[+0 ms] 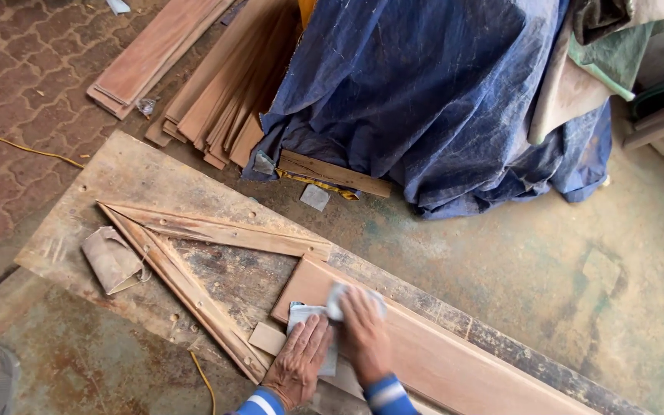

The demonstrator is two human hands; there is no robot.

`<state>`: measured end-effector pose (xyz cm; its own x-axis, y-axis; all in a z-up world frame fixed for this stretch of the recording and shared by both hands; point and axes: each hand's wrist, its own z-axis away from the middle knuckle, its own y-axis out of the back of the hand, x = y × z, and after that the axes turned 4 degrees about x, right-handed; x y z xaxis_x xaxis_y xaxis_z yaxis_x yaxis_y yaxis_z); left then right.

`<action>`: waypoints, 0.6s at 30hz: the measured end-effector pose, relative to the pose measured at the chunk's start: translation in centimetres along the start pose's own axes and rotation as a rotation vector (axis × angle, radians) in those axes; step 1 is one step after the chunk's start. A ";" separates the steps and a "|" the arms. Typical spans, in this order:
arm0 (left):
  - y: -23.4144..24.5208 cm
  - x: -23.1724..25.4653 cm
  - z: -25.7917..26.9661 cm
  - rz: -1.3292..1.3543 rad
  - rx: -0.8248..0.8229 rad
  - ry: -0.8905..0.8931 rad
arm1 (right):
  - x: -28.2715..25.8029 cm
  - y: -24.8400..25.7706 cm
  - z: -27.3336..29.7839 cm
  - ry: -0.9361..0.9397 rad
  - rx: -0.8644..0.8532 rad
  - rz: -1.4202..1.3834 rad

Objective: The person is sanding and wiping down wood planks in a workshop setting.

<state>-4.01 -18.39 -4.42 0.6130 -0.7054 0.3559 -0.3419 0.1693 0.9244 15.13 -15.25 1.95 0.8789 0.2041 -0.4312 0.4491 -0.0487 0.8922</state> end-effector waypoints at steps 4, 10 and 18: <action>1.1 -0.4 -0.6 -0.056 0.140 0.031 | 5.6 0.6 8.6 -0.222 0.178 0.148; 0.9 -0.4 -0.5 -0.049 0.170 0.010 | 0.4 -2.0 1.7 -0.179 0.267 0.016; 2.1 0.3 -1.1 -0.033 0.145 0.037 | 7.5 3.8 9.8 -0.207 0.212 0.057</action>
<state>-3.78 -17.44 -2.20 0.6504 -0.6825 0.3334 -0.4189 0.0439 0.9070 25.04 -23.48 0.76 0.9081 -0.0076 -0.4187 0.4023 -0.2621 0.8772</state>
